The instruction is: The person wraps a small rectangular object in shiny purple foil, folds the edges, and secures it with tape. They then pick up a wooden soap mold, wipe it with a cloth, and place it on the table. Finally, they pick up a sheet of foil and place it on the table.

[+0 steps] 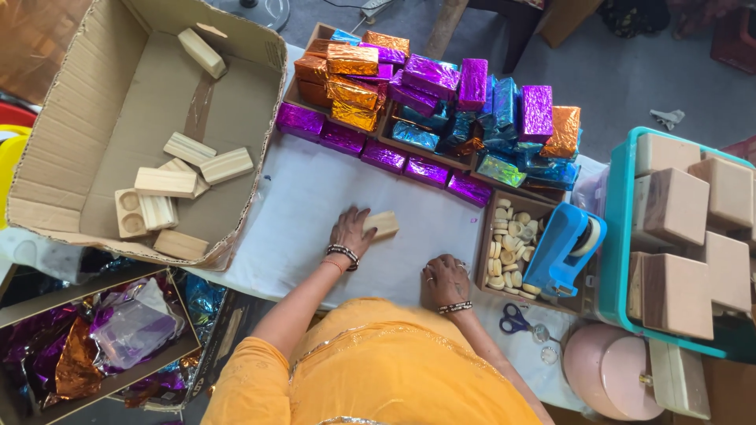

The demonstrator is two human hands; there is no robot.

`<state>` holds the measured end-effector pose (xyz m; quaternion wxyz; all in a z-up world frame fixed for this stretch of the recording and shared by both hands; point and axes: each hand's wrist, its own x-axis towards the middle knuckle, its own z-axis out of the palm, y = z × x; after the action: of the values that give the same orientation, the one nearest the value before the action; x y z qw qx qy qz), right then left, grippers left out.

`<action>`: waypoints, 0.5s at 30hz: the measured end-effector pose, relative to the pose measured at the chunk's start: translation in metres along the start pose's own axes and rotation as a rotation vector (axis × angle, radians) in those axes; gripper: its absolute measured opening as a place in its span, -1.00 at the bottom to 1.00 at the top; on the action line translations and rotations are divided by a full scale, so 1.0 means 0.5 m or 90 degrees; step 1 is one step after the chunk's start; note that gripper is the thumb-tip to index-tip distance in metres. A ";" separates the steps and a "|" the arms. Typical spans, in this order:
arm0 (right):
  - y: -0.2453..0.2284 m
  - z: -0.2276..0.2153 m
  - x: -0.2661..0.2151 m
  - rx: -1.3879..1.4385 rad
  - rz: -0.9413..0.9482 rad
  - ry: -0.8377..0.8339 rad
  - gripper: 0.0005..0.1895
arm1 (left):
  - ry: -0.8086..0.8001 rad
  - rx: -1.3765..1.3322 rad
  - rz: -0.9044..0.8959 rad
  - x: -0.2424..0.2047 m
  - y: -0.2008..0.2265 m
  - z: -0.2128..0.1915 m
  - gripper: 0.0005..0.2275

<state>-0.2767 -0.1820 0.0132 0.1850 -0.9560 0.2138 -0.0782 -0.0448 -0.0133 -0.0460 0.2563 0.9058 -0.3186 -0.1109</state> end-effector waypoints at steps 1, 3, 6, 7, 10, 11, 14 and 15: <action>0.000 0.002 0.001 0.000 0.003 0.005 -0.82 | -0.007 0.000 0.025 -0.008 0.004 -0.004 -0.44; 0.004 0.007 0.003 0.001 -0.001 0.006 -0.82 | -0.011 0.000 0.043 -0.019 0.014 -0.020 -0.36; 0.004 0.014 0.006 -0.013 -0.001 0.008 -0.83 | -0.081 0.013 0.022 -0.030 0.023 -0.052 -0.33; 0.000 0.010 0.008 -0.024 0.007 0.007 -0.82 | -0.067 -0.019 0.020 -0.032 0.023 -0.058 -0.32; -0.011 0.005 0.018 -0.042 0.017 -0.004 -0.81 | -0.020 -0.072 0.009 -0.039 0.000 -0.049 -0.28; -0.014 0.003 0.019 -0.052 0.034 -0.012 -0.80 | 0.001 -0.092 0.012 -0.042 -0.010 -0.040 -0.25; -0.012 0.006 0.025 -0.068 0.052 -0.028 -0.79 | -0.012 -0.145 -0.029 -0.064 -0.021 -0.056 -0.24; -0.008 0.009 0.026 -0.068 0.038 -0.032 -0.79 | -0.002 -0.145 -0.040 -0.066 -0.036 -0.043 -0.24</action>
<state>-0.2627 -0.1830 0.0116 0.1417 -0.9593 0.2415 -0.0368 -0.0530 0.0283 -0.0363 0.3539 0.8801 -0.2755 -0.1557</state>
